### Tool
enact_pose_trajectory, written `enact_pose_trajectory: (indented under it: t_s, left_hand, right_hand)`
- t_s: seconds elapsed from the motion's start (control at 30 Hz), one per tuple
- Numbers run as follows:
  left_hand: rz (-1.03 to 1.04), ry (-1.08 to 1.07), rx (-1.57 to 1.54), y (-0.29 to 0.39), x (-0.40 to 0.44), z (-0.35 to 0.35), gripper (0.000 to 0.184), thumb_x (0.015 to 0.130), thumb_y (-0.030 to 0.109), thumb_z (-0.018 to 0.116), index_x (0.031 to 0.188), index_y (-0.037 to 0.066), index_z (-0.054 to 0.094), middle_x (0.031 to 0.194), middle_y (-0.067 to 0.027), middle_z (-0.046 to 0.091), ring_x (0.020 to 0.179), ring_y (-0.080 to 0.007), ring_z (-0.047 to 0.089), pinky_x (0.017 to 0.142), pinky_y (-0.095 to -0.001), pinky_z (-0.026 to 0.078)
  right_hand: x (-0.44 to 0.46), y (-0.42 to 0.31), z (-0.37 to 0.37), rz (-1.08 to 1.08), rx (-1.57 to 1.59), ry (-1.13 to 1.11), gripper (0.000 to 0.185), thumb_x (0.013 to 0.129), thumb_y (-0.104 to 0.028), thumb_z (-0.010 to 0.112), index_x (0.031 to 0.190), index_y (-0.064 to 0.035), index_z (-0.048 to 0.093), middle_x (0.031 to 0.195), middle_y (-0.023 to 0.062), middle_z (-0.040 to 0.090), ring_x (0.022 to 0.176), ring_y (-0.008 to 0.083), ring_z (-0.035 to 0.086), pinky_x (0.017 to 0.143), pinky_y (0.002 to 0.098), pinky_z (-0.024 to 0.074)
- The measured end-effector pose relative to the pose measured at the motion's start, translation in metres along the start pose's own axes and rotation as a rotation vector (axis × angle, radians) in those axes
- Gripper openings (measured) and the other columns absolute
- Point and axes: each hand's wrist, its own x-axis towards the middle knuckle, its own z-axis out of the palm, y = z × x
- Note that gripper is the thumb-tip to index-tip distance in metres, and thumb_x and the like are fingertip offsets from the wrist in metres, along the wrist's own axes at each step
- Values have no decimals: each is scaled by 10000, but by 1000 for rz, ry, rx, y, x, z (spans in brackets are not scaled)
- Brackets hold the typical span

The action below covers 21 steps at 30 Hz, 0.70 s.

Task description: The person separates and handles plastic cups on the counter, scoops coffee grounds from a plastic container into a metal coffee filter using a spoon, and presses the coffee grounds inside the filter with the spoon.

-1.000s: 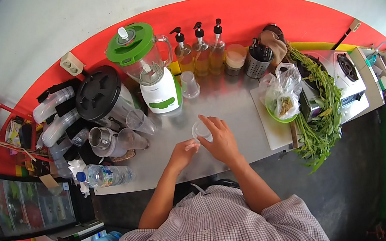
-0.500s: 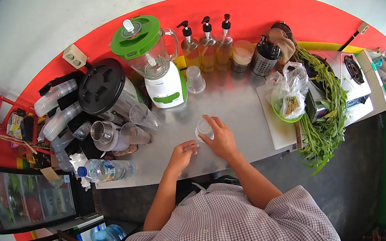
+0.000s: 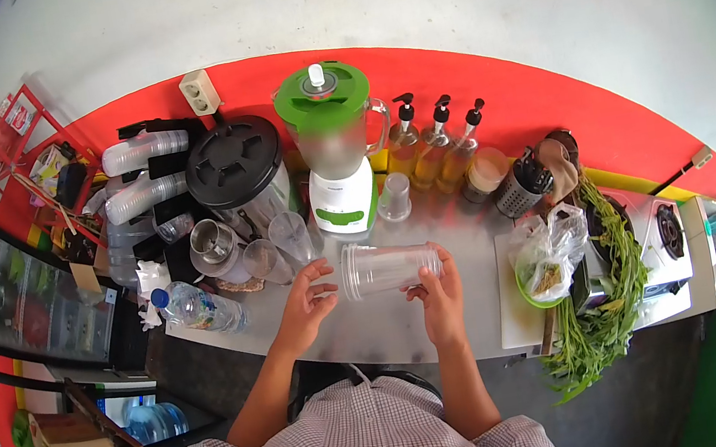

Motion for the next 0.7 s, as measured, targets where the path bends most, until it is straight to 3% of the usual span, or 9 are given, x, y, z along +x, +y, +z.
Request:
enact_pose_trajectory:
  t_s: [0.13, 0.23, 0.3, 0.47, 0.6, 0.67, 0.7]
  left_hand:
    - [121, -49, 18, 40, -4, -5, 833, 961, 142, 811, 1678, 132, 386, 1609, -106, 508, 1324, -223, 594, 1075, -396, 481]
    - [189, -62, 46, 60, -10, -13, 894, 939, 145, 827, 1701, 137, 357, 1660, -108, 476, 1378, -248, 579, 1111, -422, 468]
    - [220, -53, 64, 73, -15, -17, 904, 936, 179, 832, 1704, 124, 358, 1666, -109, 472, 1393, -252, 564, 1124, -413, 449]
    - [265, -4, 168, 98, -28, -40, 859, 929, 168, 844, 1680, 134, 428, 1691, -129, 465, 1469, -278, 532, 1165, -440, 446]
    - [296, 126, 345, 130, -42, -62, 763, 950, 180, 832, 1636, 97, 507, 1539, -184, 616, 1349, -279, 639, 1070, -408, 523]
    - [256, 179, 345, 136, -45, -73, 711, 964, 174, 819, 1611, 77, 542, 1458, -203, 681, 1283, -277, 686, 1025, -391, 551]
    - [354, 223, 372, 136, -46, -80, 629, 973, 156, 810, 1556, 55, 598, 1361, -206, 729, 1212, -272, 718, 971, -372, 571]
  right_hand:
    - [-4, -9, 15, -6, 40, -47, 561, 1103, -291, 615, 1568, -46, 418, 1261, 103, 667, 949, 193, 679, 766, 323, 537]
    - [-2, -16, 27, 10, 128, -119, 578, 1083, -203, 651, 1574, -39, 395, 1312, 120, 653, 979, 211, 710, 761, 330, 569]
    - [0, -20, 39, 3, 66, -154, 617, 1070, -340, 666, 1556, -55, 415, 1312, 117, 647, 985, 206, 688, 759, 334, 558]
    - [12, -21, 73, 6, 88, -240, 663, 1044, -336, 698, 1565, -59, 397, 1320, 122, 648, 1011, 214, 701, 759, 341, 579]
    - [15, -27, 108, 2, 160, -318, 691, 1026, -249, 730, 1578, -40, 372, 1331, 144, 648, 1057, 228, 716, 759, 350, 602]
    - [19, -28, 128, -26, 122, -349, 685, 1021, -281, 726, 1569, -51, 385, 1333, 137, 644, 1048, 230, 717, 749, 342, 600]
    - [19, -27, 138, -55, 79, -362, 681, 1016, -314, 723, 1559, -63, 398, 1335, 129, 641, 1039, 232, 719, 739, 335, 599]
